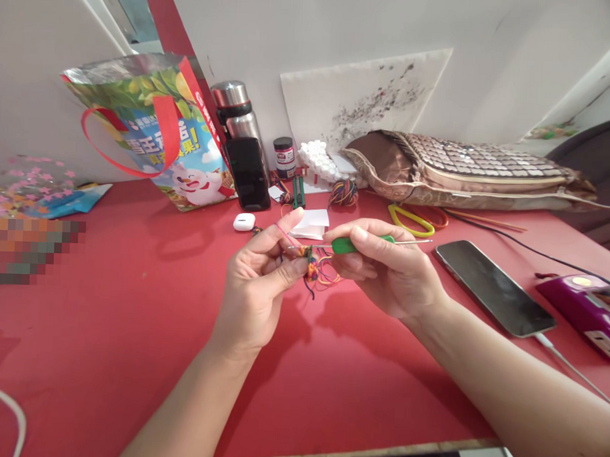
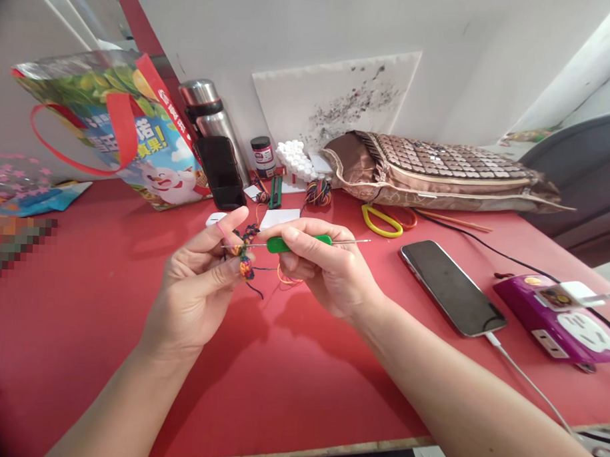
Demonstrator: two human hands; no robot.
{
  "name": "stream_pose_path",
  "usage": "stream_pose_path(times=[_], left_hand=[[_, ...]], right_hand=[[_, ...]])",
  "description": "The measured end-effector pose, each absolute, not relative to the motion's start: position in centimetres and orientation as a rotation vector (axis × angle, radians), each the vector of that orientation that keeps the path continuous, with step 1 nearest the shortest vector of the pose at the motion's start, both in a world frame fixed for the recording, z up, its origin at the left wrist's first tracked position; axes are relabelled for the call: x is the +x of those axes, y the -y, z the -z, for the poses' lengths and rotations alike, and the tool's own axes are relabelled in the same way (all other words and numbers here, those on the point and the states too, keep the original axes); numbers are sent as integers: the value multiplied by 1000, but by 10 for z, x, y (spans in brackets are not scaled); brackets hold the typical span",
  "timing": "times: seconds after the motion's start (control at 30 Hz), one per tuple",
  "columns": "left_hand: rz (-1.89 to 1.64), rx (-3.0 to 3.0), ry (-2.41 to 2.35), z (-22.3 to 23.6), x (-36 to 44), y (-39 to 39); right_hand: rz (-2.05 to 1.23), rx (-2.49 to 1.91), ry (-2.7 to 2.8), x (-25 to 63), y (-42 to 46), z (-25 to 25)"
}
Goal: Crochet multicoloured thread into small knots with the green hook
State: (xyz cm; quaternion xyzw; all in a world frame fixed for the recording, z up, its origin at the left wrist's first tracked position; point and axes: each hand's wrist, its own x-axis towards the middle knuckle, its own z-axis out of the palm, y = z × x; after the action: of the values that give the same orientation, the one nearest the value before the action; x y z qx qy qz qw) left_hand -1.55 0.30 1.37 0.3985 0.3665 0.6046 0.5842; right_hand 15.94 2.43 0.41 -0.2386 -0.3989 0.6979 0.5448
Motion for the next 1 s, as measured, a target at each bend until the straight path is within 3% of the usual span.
stream_pose_path(times=[1.0], left_hand=[[-1288, 780, -760, -18, -19, -1]], right_hand=[[-1590, -600, 1038, 174, -30, -19]])
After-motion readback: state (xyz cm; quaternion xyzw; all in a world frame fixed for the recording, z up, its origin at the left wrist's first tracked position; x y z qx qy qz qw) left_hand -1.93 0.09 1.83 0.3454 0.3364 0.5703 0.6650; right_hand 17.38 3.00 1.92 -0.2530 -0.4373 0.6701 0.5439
